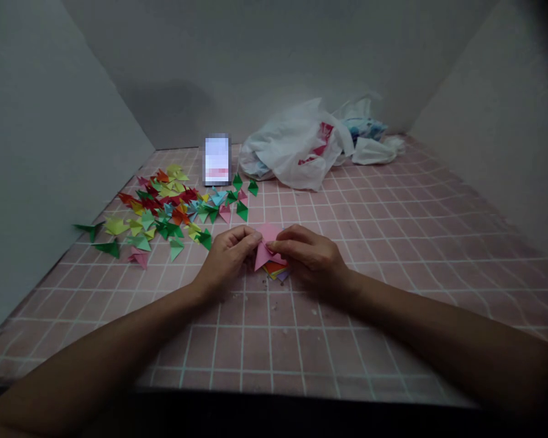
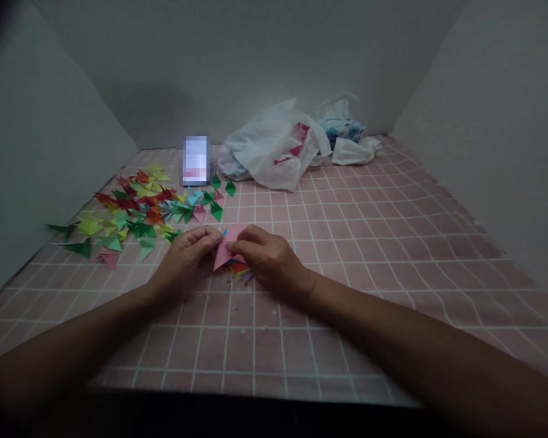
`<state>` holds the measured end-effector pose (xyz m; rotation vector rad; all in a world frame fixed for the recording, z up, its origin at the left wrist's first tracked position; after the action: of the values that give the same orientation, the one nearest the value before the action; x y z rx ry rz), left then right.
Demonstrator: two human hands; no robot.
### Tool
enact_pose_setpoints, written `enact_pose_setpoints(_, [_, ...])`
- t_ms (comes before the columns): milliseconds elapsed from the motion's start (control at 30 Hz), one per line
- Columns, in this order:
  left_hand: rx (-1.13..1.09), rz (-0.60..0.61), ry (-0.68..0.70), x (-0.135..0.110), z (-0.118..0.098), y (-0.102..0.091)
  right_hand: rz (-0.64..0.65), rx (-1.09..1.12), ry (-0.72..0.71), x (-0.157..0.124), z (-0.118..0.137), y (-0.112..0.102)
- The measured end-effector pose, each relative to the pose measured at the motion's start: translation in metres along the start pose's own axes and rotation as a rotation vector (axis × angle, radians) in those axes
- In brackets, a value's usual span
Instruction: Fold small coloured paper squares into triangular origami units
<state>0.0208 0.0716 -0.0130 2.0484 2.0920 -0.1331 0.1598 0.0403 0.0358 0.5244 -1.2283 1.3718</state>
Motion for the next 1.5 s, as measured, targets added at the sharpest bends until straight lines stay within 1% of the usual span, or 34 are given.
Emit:
enact_pose_setpoints(100, [0.038, -0.011, 0.023, 0.000, -0.002, -0.001, 0.023, -0.007, -0.037, 0.000, 0.004, 0.002])
enact_pose_setpoints(200, [0.084, 0.008, 0.065, 0.001, -0.004, 0.000, 0.019, 0.000, -0.026, 0.001, 0.003, 0.001])
enact_pose_setpoints(400, [0.090, 0.070, 0.051, 0.001, -0.002, 0.002, -0.012, 0.065, 0.086, 0.003, -0.005, 0.000])
enact_pose_setpoints(500, [0.127, 0.090, 0.071, 0.001, -0.003, 0.004, -0.024, 0.090, 0.132, 0.003, -0.008, 0.000])
enact_pose_setpoints(567, [0.136, 0.093, 0.082, 0.002, -0.004, 0.004, -0.023, 0.104, 0.193, 0.003, -0.012, 0.000])
enact_pose_setpoints(600, [0.138, 0.089, 0.087, 0.002, -0.004, 0.004, -0.023, 0.114, 0.249, 0.002, -0.015, 0.000])
enact_pose_setpoints(667, [0.144, 0.071, 0.109, 0.003, -0.007, 0.003, -0.031, 0.173, 0.416, -0.001, -0.025, 0.002])
enact_pose_setpoints(767, [0.168, 0.040, 0.176, 0.003, -0.013, 0.001, -0.044, 0.419, 0.766, -0.011, -0.042, 0.012])
enact_pose_setpoints(833, [0.179, 0.027, 0.215, 0.003, -0.017, 0.000, -0.024, 0.604, 0.983, -0.019, -0.047, 0.022])
enact_pose_setpoints(900, [0.195, 0.020, 0.242, 0.003, -0.020, 0.000, -0.015, 0.713, 1.102, -0.023, -0.048, 0.028])
enact_pose_setpoints(933, [0.207, 0.019, 0.252, 0.002, -0.022, 0.000, -0.021, 0.743, 1.122, -0.024, -0.048, 0.028])
enact_pose_setpoints(1067, [0.263, 0.030, 0.291, 0.001, -0.025, 0.003, -0.046, 0.801, 1.121, -0.022, -0.047, 0.027])
enact_pose_setpoints(1167, [0.287, 0.034, 0.309, 0.001, -0.025, 0.003, -0.032, 0.818, 1.132, -0.023, -0.049, 0.026])
enact_pose_setpoints(1267, [0.329, 0.008, 0.350, 0.002, -0.026, 0.000, -0.003, 0.836, 1.173, -0.024, -0.050, 0.028])
enact_pose_setpoints(1367, [0.414, -0.015, 0.429, 0.000, -0.028, -0.002, 0.011, 0.808, 1.223, -0.027, -0.050, 0.028])
enact_pose_setpoints(1433, [0.484, -0.015, 0.498, -0.003, -0.031, 0.000, 0.036, 0.769, 1.217, -0.027, -0.049, 0.029])
enact_pose_setpoints(1500, [0.567, -0.028, 0.600, -0.008, -0.037, 0.003, 0.069, 0.736, 1.201, -0.027, -0.047, 0.030])
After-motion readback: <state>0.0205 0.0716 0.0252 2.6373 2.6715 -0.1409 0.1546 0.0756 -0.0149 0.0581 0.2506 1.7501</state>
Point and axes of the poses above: each hand's wrist, its own x-axis towards the middle knuckle, its own y-axis out of the palm, z = x × y, the point moved 8 cm from there along x, towards the middle knuckle, and after that the axes turned 13 degrees about -z, right-handed, at the moved point
